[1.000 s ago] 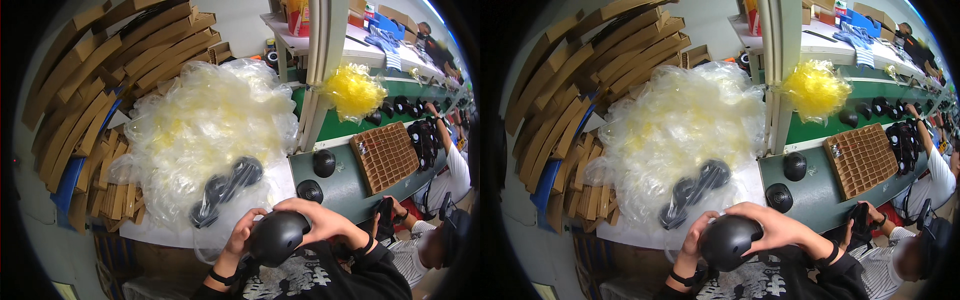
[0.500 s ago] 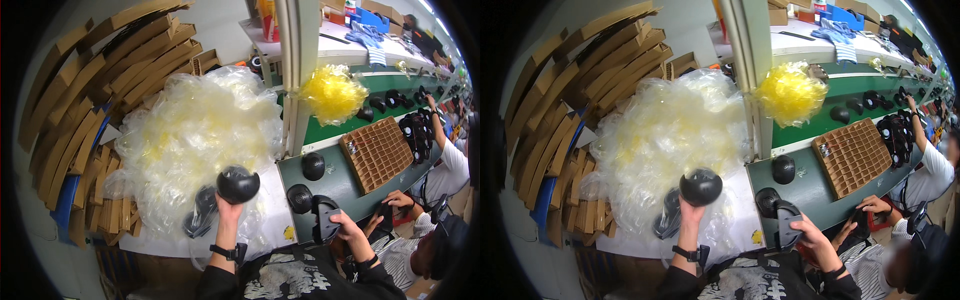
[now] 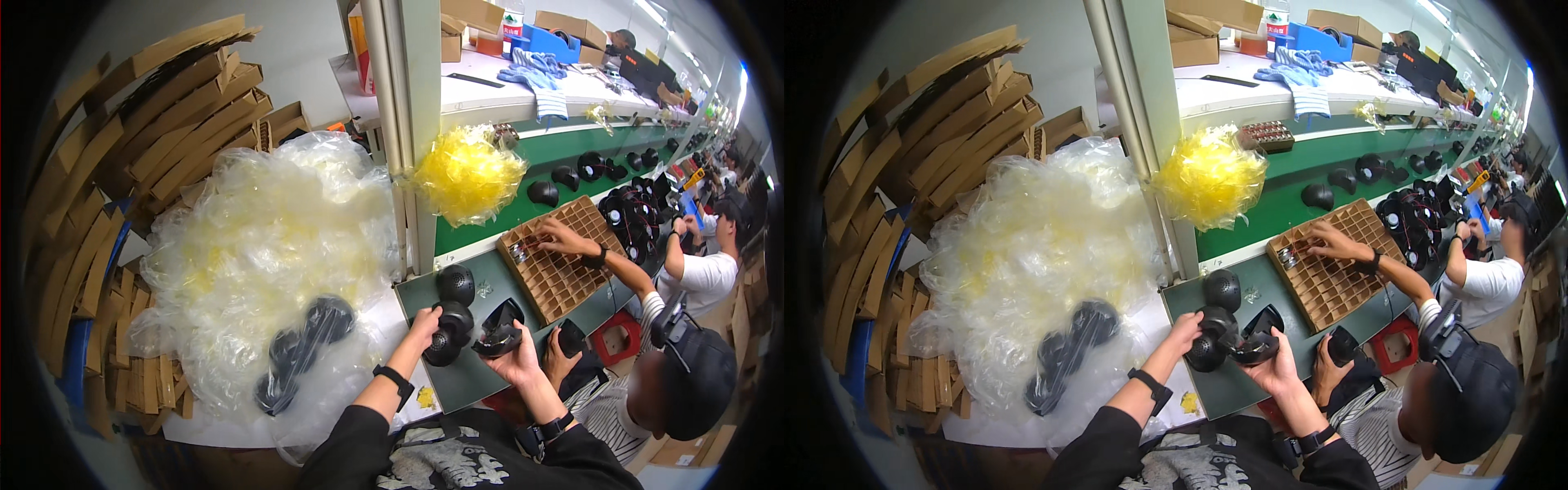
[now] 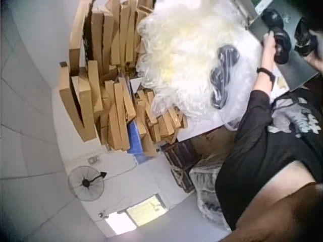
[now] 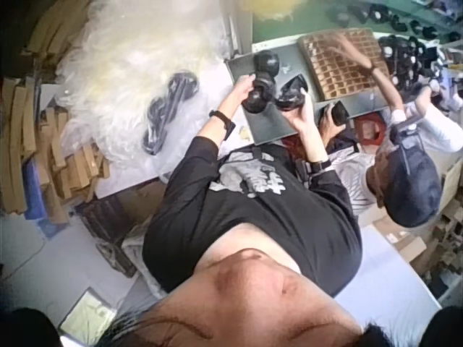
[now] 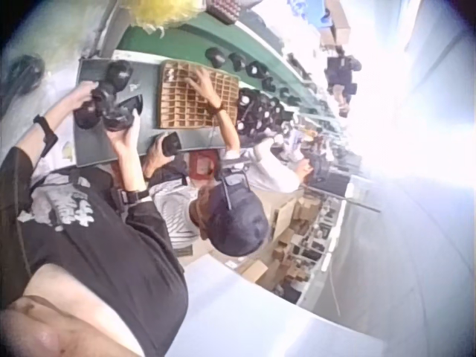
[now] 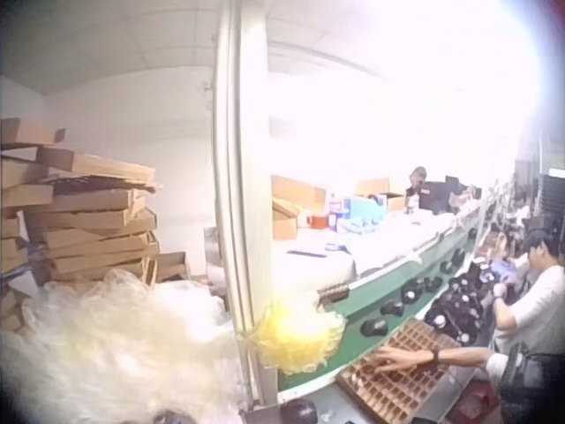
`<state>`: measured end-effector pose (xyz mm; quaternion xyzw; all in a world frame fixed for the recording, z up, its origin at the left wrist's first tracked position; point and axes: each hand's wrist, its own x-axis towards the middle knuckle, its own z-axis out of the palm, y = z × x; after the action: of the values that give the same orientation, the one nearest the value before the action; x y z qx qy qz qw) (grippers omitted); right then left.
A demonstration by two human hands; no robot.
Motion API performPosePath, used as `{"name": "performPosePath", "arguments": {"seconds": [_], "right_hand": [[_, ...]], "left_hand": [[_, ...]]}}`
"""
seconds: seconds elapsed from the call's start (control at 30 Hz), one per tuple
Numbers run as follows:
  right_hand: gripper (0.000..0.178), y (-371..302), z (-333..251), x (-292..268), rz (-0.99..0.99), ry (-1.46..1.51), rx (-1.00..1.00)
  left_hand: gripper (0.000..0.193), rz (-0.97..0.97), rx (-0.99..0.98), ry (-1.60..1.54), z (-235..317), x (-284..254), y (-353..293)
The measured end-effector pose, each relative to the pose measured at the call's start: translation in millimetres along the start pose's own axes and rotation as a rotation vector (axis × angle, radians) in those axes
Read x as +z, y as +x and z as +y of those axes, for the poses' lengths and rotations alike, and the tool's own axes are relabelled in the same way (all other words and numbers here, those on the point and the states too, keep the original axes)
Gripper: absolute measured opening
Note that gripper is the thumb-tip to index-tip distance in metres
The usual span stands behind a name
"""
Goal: The person is assembling small black hemispherical plastic components on a workshop assembly line.
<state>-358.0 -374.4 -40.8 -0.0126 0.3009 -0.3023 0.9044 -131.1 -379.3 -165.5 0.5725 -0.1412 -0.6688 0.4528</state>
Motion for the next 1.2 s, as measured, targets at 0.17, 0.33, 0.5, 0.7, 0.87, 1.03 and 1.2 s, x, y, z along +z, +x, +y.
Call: {"name": "performPosePath", "arguments": {"seconds": [0.17,0.33,0.5,0.7,0.87,1.03,1.2], "right_hand": [[0.051,5.1,3.2,16.8,0.039,-0.132,-0.047],[0.04,23.3,16.7,32.2,0.034,-0.192,-0.018],[0.032,82.2,-4.0,51.7,0.136,-0.244,-0.372],[0.063,201.3,-81.3,-21.7,0.173,-0.533,-0.312],[0.036,255.3,-76.7,33.7,0.153,-0.585,-0.358],[0.049,317.7,-113.7,38.2,0.115,-0.561,-0.455],[0.057,395.4,-162.0,-11.3,0.227,-0.631,-0.438]], "left_hand": [[0.029,-0.054,0.597,0.163,39.4,23.1,-84.7],[0.018,-0.142,0.636,0.379,63.5,25.1,-159.1],[0.018,-0.132,0.97,0.662,85.2,53.5,-221.5],[0.021,0.243,1.514,0.715,182.6,77.1,-229.1],[0.029,0.651,1.507,0.923,264.9,70.7,-183.4],[0.108,0.789,1.44,0.783,260.9,54.0,-184.2],[0.049,0.009,0.813,0.645,159.8,9.8,-247.4]]}}
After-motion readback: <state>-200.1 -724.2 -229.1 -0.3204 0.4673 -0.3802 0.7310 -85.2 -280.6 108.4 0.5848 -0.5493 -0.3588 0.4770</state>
